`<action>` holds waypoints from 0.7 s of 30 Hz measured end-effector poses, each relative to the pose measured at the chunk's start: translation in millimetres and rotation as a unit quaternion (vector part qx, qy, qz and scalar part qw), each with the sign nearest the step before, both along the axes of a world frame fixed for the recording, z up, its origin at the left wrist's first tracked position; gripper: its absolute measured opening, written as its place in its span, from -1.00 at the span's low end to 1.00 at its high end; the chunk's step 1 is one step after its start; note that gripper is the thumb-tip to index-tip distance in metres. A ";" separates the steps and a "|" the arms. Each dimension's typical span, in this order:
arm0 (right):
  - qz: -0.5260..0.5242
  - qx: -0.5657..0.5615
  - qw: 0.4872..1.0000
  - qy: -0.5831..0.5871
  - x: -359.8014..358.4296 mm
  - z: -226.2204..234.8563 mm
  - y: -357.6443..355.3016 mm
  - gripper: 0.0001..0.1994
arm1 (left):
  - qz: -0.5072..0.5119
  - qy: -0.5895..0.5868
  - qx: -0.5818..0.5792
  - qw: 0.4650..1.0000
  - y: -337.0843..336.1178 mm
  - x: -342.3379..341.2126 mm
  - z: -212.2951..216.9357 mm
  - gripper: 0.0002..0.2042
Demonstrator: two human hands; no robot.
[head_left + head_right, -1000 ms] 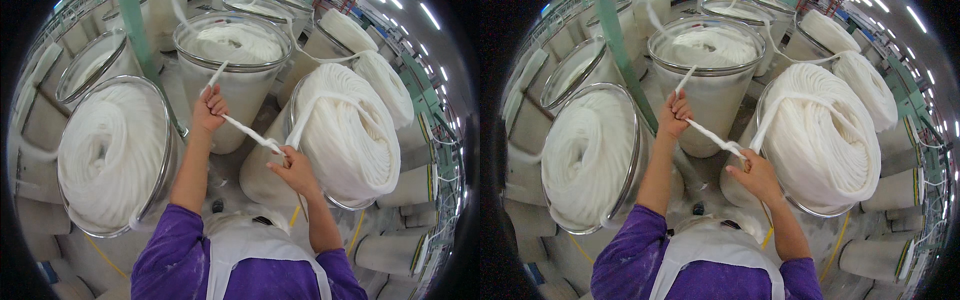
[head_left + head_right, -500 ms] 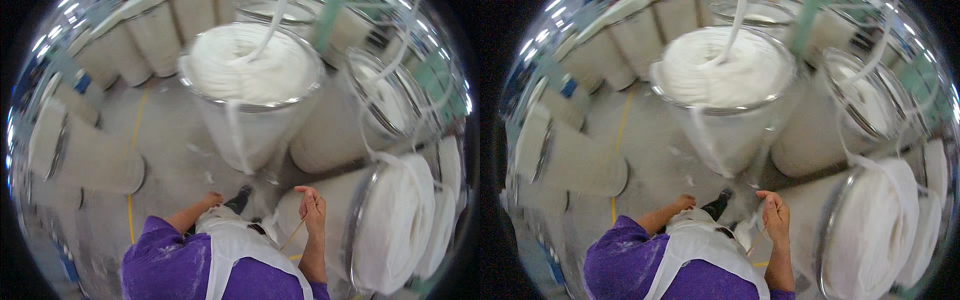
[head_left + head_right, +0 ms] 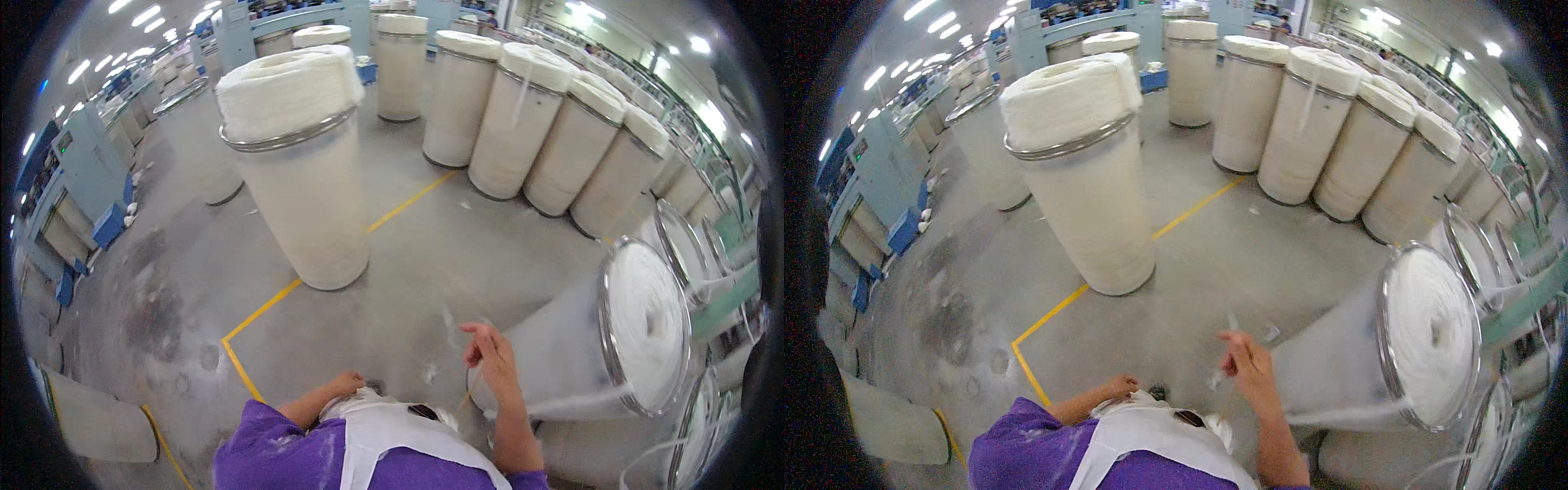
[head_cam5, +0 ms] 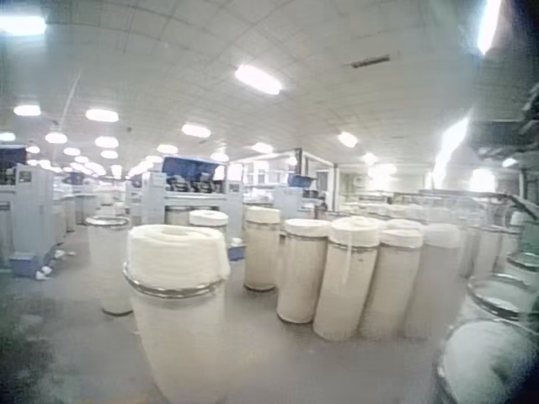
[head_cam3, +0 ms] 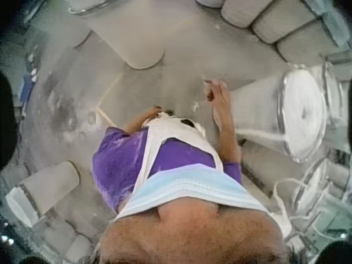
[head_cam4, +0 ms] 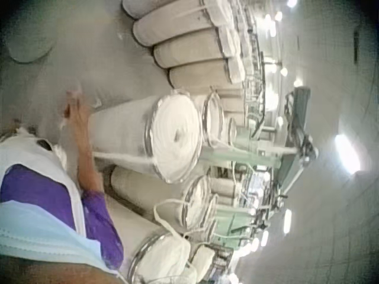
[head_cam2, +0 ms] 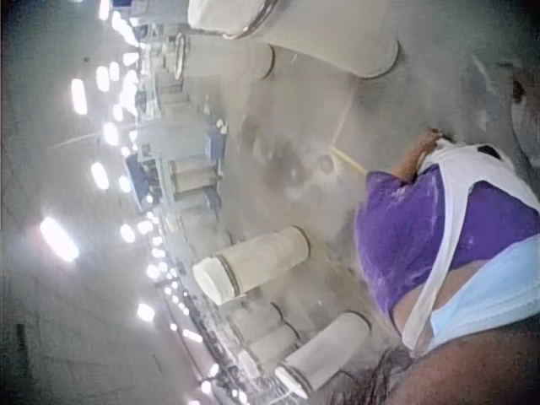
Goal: The person moves among large white yarn bobbins in a factory, removes metal rings from the tops, and uses a thin wooden stick to guide and separate yarn strands. The person repeatedly lifts and places the rings and adjusts the yarn on multiple bobbins.
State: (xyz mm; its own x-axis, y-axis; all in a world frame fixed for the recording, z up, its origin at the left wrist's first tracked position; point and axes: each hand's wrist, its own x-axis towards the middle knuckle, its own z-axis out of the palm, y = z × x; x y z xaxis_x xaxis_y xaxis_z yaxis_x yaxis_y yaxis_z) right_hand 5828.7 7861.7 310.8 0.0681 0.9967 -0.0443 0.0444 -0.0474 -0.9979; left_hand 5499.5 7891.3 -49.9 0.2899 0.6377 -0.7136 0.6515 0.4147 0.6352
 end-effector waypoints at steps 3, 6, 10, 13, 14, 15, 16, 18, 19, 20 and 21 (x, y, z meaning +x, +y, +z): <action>0.140 0.007 0.985 -0.096 -66.9 5.6 117.6 -0.57 | -0.006 0.022 0.083 0.996 59.8 -55.8 10.6 -0.55; 0.222 0.100 0.955 -0.171 -143.6 20.9 228.9 -0.58 | 0.144 0.031 0.137 0.980 102.2 -102.6 44.1 -0.61; 0.275 0.252 0.888 -0.268 -234.4 40.1 370.7 -0.61 | 0.261 -0.029 0.163 0.951 142.8 -141.7 74.8 -0.61; 0.259 0.332 0.856 -0.299 -307.1 34.4 475.8 -0.65 | 0.362 -0.057 0.167 0.915 154.6 -155.6 77.5 -0.60; 0.233 0.424 0.834 -0.264 -332.9 30.2 507.6 -0.66 | 0.392 -0.051 0.158 0.905 155.7 -159.7 78.9 -0.60; 0.205 0.497 0.811 -0.230 -355.9 24.6 536.4 -0.67 | 0.427 -0.038 0.143 0.892 156.5 -161.5 80.2 -0.60; 0.172 0.565 0.784 -0.191 -375.2 17.5 557.8 -0.68 | 0.414 0.004 0.152 0.897 149.0 -162.2 84.2 -0.61; 0.178 0.534 0.778 -0.279 -405.7 13.9 593.2 -0.71 | 0.435 0.086 0.156 0.883 161.8 -165.9 96.7 -0.63; 0.191 0.483 0.782 -0.345 -417.3 12.5 604.5 -0.72 | 0.461 0.116 0.129 0.870 163.3 -164.4 107.2 -0.64; 0.185 0.501 0.788 -0.306 -426.4 12.7 613.3 -0.72 | 0.503 0.097 0.133 0.849 169.2 -163.5 119.6 -0.64; 0.209 0.470 0.802 -0.302 -433.8 12.2 619.5 -0.73 | 0.543 0.059 0.130 0.828 181.1 -162.4 130.2 -0.65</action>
State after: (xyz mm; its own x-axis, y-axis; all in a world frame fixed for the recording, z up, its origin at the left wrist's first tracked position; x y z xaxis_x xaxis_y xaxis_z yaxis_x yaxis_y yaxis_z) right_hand 5394.8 8481.2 323.0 -0.5555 0.5111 0.6559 0.3490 0.8593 -0.3739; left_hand 5337.1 8072.4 80.3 -0.6168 0.6133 -0.4933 0.0491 0.6555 0.7536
